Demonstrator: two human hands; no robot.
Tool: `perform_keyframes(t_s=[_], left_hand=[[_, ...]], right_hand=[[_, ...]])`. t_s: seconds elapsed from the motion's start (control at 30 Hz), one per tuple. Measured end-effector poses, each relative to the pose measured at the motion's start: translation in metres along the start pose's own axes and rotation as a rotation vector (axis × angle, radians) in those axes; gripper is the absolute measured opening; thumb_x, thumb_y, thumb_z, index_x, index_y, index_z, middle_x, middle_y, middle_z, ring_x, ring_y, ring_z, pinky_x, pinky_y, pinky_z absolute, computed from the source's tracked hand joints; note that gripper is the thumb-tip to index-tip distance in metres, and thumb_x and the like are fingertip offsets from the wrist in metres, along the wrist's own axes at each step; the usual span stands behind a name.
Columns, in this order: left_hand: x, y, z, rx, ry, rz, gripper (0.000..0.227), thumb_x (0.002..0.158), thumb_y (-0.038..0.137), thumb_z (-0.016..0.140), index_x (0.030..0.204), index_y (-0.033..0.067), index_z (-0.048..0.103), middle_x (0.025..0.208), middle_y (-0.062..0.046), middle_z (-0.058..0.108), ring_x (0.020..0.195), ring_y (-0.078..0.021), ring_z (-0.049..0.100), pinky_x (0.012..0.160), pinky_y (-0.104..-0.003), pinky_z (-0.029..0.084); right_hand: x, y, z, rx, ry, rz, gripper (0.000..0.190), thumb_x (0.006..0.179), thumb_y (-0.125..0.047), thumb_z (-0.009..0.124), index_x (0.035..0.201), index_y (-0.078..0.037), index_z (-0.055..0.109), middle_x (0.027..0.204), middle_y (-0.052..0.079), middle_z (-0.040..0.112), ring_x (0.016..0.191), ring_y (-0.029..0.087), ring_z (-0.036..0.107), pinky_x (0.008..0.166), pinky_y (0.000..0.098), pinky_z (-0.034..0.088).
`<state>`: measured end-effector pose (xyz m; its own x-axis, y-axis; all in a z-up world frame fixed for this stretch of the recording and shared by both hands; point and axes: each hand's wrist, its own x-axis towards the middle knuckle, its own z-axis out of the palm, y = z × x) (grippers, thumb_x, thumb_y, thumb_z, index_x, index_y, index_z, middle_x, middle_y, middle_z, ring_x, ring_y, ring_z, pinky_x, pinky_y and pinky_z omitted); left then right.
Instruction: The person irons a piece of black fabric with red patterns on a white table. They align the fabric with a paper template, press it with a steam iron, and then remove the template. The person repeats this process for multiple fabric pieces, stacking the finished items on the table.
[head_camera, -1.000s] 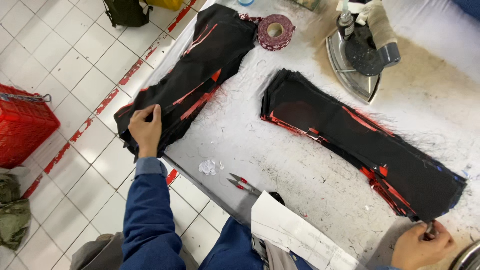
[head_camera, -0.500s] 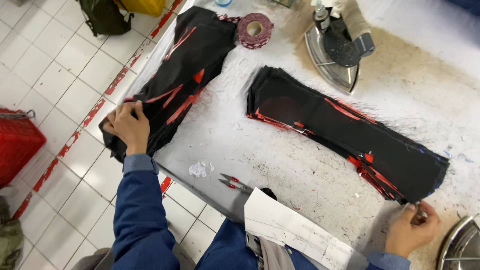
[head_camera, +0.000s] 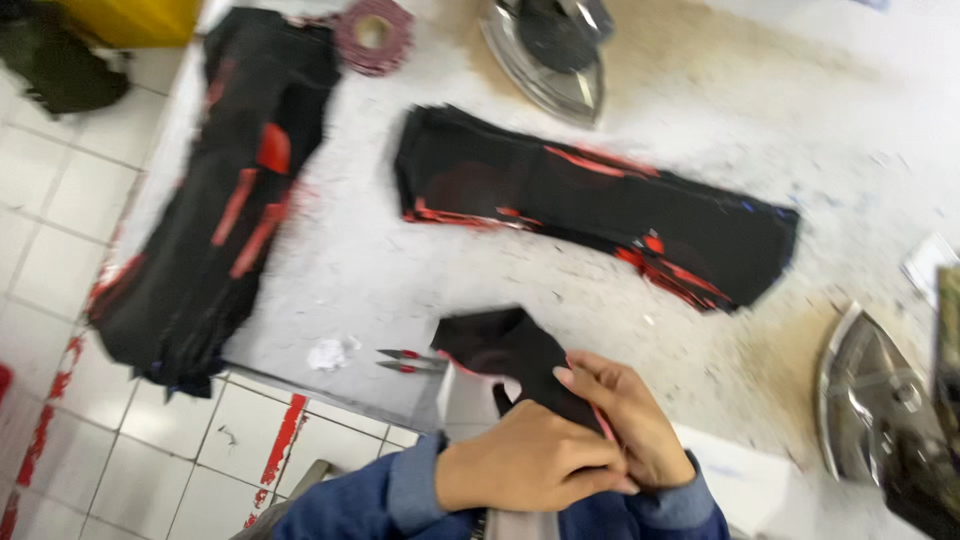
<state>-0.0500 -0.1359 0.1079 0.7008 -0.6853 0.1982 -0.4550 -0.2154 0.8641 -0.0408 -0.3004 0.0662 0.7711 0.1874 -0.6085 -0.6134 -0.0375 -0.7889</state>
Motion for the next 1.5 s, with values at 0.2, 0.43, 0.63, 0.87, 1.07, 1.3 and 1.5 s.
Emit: perform_keyframes(t_s=[0.2,0.43,0.63,0.87,1.07,1.3,1.5], left_hand=[[-0.018,-0.006,-0.019,0.040,-0.132,0.019,0.021,0.092,0.035,0.052,0.091,0.0157,0.059,0.085,0.002,0.067,0.071,-0.0175,0.065,0.056,-0.032,0.045],[-0.045,-0.049,-0.057,0.519,0.164,-0.049,0.025,0.066,-0.012,0.057,0.073,0.0121,0.060,0.080,0.002,0.060,0.076,-0.0163,0.056,0.064,-0.030,0.038],[-0.075,-0.107,-0.053,0.488,0.191,-0.394,0.029,0.057,-0.010,0.054,0.075,0.0120,0.058,0.096,0.004,0.063,0.093,-0.0188,0.054,0.076,-0.033,0.039],[-0.082,-0.094,-0.084,-0.087,0.250,-0.823,0.017,0.076,-0.002,0.055,0.075,0.0120,0.047,0.058,0.001,0.045,0.054,-0.0088,0.041,0.051,-0.022,0.032],[-0.038,-0.111,-0.076,0.512,-0.027,-1.083,0.032,0.081,0.018,0.059,0.112,0.0240,0.053,0.090,-0.017,0.069,0.092,-0.0371,0.065,0.085,-0.045,0.046],[-0.001,-0.129,-0.043,0.559,-0.015,-0.692,0.080,0.062,0.031,0.081,0.132,0.0124,0.048,0.121,-0.014,0.053,0.119,-0.0349,0.044,0.099,-0.049,0.034],[-0.001,-0.151,-0.032,0.690,-0.244,-0.702,0.053,0.056,0.040,0.082,0.101,0.0203,0.062,0.096,0.002,0.058,0.111,-0.0228,0.041,0.101,-0.046,0.023]], right_hand=[[-0.019,0.051,-0.068,1.044,0.111,-0.048,0.018,0.077,0.006,0.051,0.090,0.000,0.061,0.073,0.017,0.066,0.060,0.027,0.064,0.056,0.0341,0.052],[-0.066,0.014,-0.055,1.315,0.576,-0.144,0.041,0.059,-0.003,0.045,0.094,-0.009,0.066,0.109,0.009,0.066,0.107,0.025,0.060,0.099,0.0426,0.041],[-0.044,0.068,-0.062,1.269,0.738,0.266,0.017,0.082,-0.017,0.057,0.099,-0.013,0.059,0.106,0.006,0.065,0.103,0.022,0.061,0.092,0.0367,0.047],[-0.052,0.088,-0.095,1.409,0.879,0.084,0.010,0.087,-0.002,0.055,0.093,0.003,0.061,0.085,0.012,0.065,0.085,0.017,0.066,0.083,0.0207,0.060],[-0.039,0.029,-0.057,1.272,0.622,-0.248,0.038,0.084,-0.011,0.053,0.118,0.002,0.041,0.132,0.021,0.049,0.124,0.030,0.051,0.107,0.0393,0.043],[-0.020,0.050,-0.031,0.580,0.570,-0.245,0.035,0.089,-0.004,0.036,0.121,0.001,0.047,0.120,0.020,0.053,0.115,0.030,0.054,0.101,0.0362,0.043],[-0.007,0.065,-0.007,0.245,0.411,-0.244,0.023,0.087,0.003,0.050,0.105,0.006,0.063,0.095,0.019,0.066,0.090,0.025,0.065,0.083,0.0334,0.052]])
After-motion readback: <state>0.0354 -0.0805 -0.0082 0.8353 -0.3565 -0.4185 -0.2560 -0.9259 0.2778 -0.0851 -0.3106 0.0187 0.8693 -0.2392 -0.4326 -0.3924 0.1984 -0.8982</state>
